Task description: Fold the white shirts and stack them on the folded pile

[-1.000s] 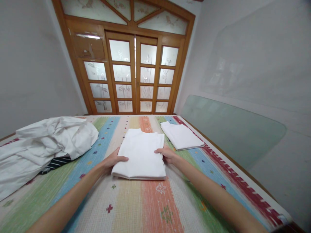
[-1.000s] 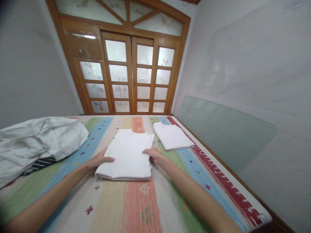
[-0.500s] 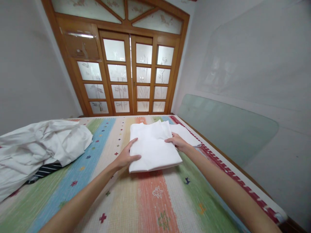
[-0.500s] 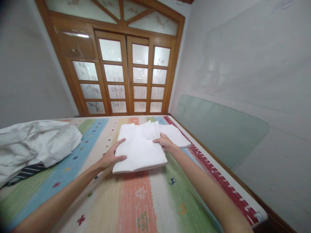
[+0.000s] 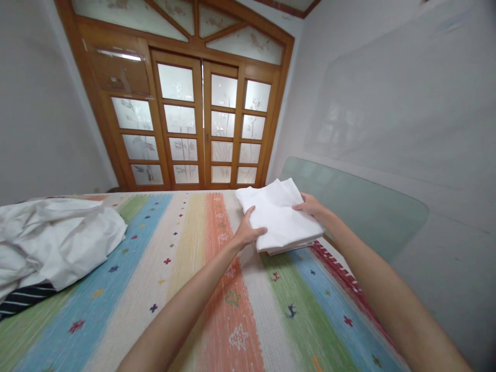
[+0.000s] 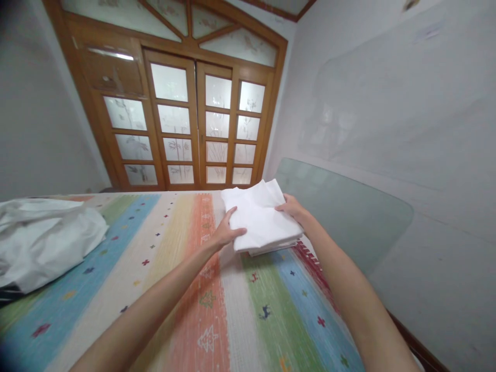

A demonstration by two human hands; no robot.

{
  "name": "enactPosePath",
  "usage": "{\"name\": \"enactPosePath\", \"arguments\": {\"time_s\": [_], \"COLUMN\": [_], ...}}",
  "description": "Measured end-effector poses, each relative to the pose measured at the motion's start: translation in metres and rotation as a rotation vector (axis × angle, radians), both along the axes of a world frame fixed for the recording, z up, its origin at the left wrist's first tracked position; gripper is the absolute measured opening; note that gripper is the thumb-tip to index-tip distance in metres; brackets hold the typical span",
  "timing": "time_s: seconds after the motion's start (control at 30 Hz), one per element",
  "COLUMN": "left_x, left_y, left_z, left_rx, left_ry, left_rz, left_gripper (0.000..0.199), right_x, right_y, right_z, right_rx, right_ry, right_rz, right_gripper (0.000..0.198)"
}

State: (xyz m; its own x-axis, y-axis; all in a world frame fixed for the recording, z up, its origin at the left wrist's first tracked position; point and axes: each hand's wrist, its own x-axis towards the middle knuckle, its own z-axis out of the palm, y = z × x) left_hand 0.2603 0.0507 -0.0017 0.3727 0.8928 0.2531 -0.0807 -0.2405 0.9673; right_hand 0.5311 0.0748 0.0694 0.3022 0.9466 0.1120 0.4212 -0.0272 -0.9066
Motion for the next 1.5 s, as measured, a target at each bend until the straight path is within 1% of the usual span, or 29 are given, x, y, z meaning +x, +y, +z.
{"name": "enactPosePath", "arguments": {"time_s": [0.1, 0.17, 0.33, 0.5, 0.67, 0.77, 0.83, 0.97, 1.07, 1.13, 1.2, 1.23, 1.3, 1.33, 1.37, 1.43, 1.5], "left_x": [0.023, 0.035, 0.05, 0.054, 0.056, 0.057, 0.058, 0.06, 0.06, 0.058, 0.054, 0.052, 0.05, 0.05, 0.051, 0.054, 0.058], "left_y": [0.009, 0.012, 0.02, 0.027, 0.027, 0.024, 0.025, 0.031, 0.035, 0.033, 0.026, 0.021, 0.008, 0.002, -0.005, -0.015, -0.022], "left_z": [-0.009, -0.016, -0.038, -0.055, -0.061, -0.066, -0.071, -0.078, -0.075, -0.067, -0.056, -0.05, -0.039, -0.036, -0.034, -0.036, -0.044], "left_rx": [0.021, 0.036, 0.016, 0.007, -0.122, -0.111, -0.114, -0.175, -0.199, -0.185, -0.145, -0.107, 0.024, 0.114, 0.21, 0.385, 0.489], "left_ry": [-0.044, -0.039, -0.005, 0.032, 0.138, 0.208, 0.204, 0.101, 0.077, 0.125, 0.235, 0.306, 0.443, 0.495, 0.531, 0.558, 0.552], "left_rz": [0.014, 0.038, 0.062, 0.093, 0.11, 0.159, 0.179, 0.193, 0.208, 0.229, 0.278, 0.312, 0.373, 0.384, 0.374, 0.293, 0.186], "left_gripper": [0.108, 0.104, 0.101, 0.099, 0.092, 0.087, 0.085, 0.088, 0.092, 0.091, 0.084, 0.079, 0.068, 0.062, 0.056, 0.048, 0.047], "right_x": [0.019, 0.027, 0.038, 0.04, 0.039, 0.037, 0.037, 0.039, 0.042, 0.042, 0.04, 0.038, 0.033, 0.029, 0.024, 0.014, 0.003], "right_y": [0.008, 0.015, 0.03, 0.04, 0.041, 0.039, 0.038, 0.039, 0.042, 0.042, 0.039, 0.037, 0.034, 0.033, 0.033, 0.035, 0.038], "right_z": [0.001, -0.004, -0.032, -0.056, -0.072, -0.083, -0.091, -0.105, -0.112, -0.114, -0.115, -0.116, -0.117, -0.118, -0.12, -0.123, -0.127], "right_rx": [0.023, 0.034, 0.028, 0.036, -0.011, -0.025, -0.028, -0.038, -0.049, -0.077, -0.089, -0.072, -0.002, 0.042, 0.082, 0.136, 0.133], "right_ry": [-0.059, -0.108, -0.22, -0.217, -0.27, -0.255, -0.235, -0.25, -0.355, -0.471, -0.602, -0.666, -0.771, -0.805, -0.824, -0.817, -0.792], "right_rz": [-0.033, -0.058, -0.115, -0.132, -0.146, -0.169, -0.183, -0.214, -0.239, -0.263, -0.301, -0.317, -0.308, -0.272, -0.217, -0.077, 0.029], "right_gripper": [0.045, 0.041, 0.036, 0.036, 0.03, 0.029, 0.028, 0.029, 0.031, 0.034, 0.04, 0.044, 0.051, 0.053, 0.054, 0.054, 0.052]}}
